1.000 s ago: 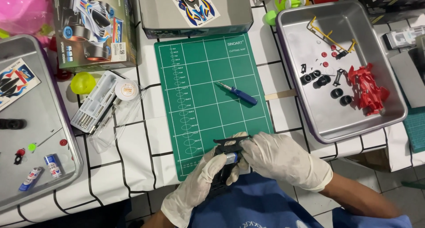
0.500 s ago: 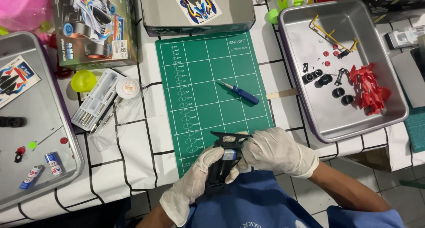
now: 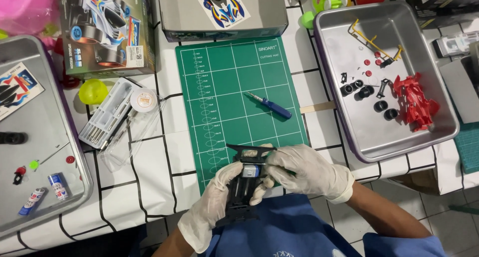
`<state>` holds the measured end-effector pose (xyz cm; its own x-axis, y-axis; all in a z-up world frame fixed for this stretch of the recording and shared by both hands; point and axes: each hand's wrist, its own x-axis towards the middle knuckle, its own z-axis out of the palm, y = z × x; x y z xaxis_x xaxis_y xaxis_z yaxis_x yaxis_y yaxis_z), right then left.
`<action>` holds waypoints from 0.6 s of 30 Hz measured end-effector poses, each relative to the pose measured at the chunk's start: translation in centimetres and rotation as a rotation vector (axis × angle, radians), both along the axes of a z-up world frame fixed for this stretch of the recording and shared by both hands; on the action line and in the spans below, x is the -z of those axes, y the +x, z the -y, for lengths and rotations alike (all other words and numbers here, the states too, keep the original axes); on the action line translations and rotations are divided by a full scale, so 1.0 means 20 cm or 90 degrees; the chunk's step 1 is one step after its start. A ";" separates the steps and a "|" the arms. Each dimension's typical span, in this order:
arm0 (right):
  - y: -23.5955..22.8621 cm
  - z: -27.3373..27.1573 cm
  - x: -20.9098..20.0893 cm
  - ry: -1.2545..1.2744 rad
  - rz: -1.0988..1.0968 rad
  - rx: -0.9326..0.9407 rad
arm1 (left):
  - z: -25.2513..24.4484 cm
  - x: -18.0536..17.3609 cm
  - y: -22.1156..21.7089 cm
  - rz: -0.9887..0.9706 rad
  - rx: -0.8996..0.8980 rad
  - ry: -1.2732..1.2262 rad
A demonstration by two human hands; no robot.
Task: The person assembles a toy car chassis on a green cutting mat. They use a screwdriver to tighten screws on the black frame, then insert a battery into the chassis and secure it with a green clip.
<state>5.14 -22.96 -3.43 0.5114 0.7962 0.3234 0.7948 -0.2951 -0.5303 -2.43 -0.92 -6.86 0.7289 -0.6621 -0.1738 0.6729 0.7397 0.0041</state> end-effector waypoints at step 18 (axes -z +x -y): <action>-0.09 0.01 0.03 0.274 -0.172 0.048 | -0.02 -0.07 -0.02 0.049 0.022 -0.059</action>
<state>3.42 -23.14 -4.13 0.6731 0.5777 0.4618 0.5972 -0.0563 -0.8001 -2.88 -0.60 -5.39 0.7143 -0.6977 -0.0542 0.6983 0.7157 -0.0104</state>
